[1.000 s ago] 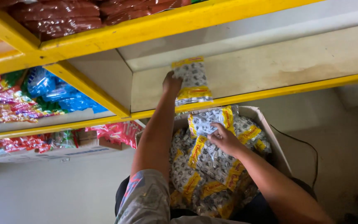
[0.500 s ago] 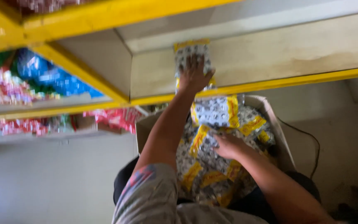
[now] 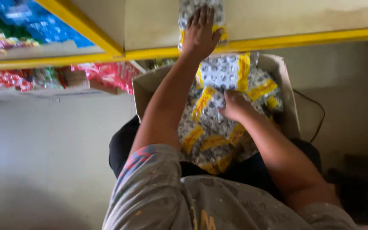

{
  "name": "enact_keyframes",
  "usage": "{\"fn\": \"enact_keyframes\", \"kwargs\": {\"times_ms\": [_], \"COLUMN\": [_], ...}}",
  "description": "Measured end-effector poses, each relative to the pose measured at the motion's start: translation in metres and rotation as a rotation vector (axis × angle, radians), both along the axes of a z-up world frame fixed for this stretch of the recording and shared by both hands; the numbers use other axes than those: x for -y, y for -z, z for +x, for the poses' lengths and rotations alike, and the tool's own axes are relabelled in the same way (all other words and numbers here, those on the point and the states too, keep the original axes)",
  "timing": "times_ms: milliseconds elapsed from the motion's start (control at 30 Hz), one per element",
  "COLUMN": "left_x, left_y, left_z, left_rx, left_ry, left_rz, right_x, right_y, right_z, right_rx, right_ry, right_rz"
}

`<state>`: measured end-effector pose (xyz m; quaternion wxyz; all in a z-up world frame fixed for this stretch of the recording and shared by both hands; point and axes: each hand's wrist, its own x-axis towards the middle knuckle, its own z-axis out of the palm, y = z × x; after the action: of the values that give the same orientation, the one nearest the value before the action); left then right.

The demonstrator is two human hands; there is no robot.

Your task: Stocking small bags of candy from a cardboard box onto a store shelf.

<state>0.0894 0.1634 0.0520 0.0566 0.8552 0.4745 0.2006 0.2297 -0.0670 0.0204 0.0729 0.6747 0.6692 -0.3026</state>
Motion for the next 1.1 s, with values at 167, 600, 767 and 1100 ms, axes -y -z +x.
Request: {"fn": "enact_keyframes", "kwargs": {"times_ms": [167,600,767,1100], "left_x": [0.104,0.196,0.196,0.183], "left_y": [-0.003,0.086,0.11,0.07], "left_z": [-0.036,-0.078,-0.075,-0.061], "left_rx": [-0.215,0.051,0.159,0.741], "left_ry": [0.094,-0.213,-0.142,0.14], "left_rz": [-0.041,-0.886,-1.06,-0.689], "right_x": [0.005,-0.007,-0.016,-0.025], "right_y": [0.042,-0.016,0.0,-0.027], "right_z": [0.014,-0.002,0.005,0.058], "right_rx": [-0.012,0.014,0.024,-0.59], "right_ry": [-0.095,0.0,-0.032,-0.009], "right_rz": [0.122,-0.129,-0.118,0.094]}}
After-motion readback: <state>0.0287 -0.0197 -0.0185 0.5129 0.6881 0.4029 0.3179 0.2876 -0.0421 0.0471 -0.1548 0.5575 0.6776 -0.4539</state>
